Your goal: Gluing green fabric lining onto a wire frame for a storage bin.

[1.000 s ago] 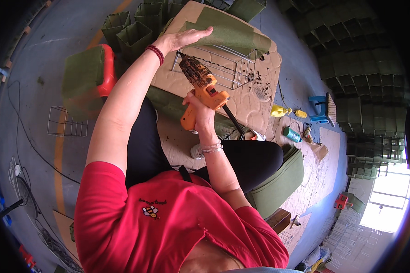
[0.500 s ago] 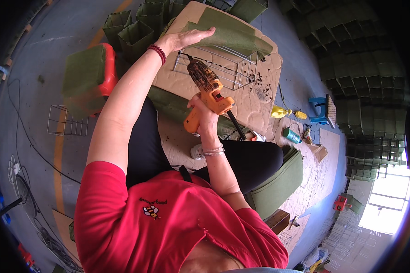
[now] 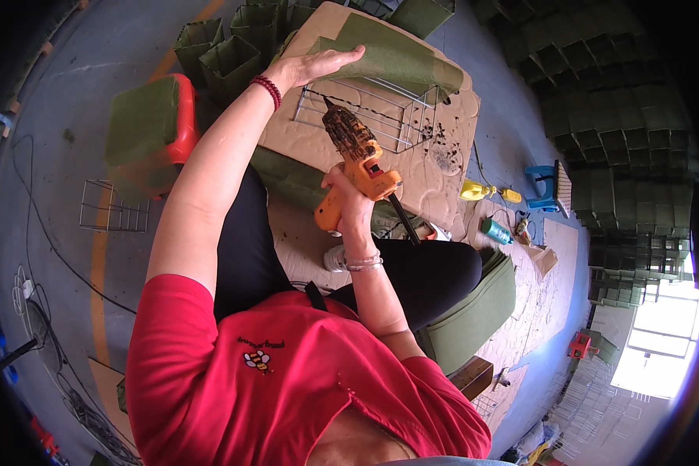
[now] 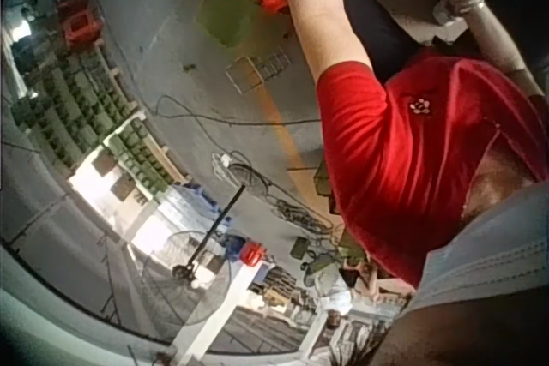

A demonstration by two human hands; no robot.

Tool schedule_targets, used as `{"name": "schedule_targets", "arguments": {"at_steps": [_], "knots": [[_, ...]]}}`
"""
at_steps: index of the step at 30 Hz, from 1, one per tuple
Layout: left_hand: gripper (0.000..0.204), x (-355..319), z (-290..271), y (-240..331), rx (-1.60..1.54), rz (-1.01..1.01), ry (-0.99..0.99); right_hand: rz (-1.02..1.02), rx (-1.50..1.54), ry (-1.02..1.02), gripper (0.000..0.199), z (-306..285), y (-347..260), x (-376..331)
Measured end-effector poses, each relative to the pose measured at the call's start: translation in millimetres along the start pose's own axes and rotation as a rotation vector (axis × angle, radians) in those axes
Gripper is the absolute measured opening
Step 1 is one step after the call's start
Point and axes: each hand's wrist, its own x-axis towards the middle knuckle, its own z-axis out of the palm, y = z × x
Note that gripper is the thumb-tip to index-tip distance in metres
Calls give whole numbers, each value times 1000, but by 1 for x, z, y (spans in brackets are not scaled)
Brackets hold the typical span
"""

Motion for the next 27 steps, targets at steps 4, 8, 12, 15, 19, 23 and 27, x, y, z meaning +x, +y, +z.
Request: {"name": "schedule_targets", "arguments": {"at_steps": [4, 8, 12, 15, 19, 23, 27], "knots": [[101, -1, 1, -1, 3, -12, -11, -9, -32, 32, 16, 1, -3, 0], [100, 0, 1, 0, -6, -7, -3, 20, -46, 30, 14, 1, -3, 1], [99, 0, 0, 2, -1, 3, -10, 24, -36, 33, 12, -2, -2, 0], [98, 4, -4, -8, -14, 6, -2, -2, 1, -6, 14, -6, -7, -6], [98, -2, 5, 5, -32, 4, -20, -126, 7, 18, 12, -42, -3, -7], [95, 3, 1, -2, -38, 16, -5, -244, 48, 144, 18, -87, -6, -5], [89, 0, 0, 0, -56, 39, -5, -281, 234, 323, 14, -137, -17, 25]]}}
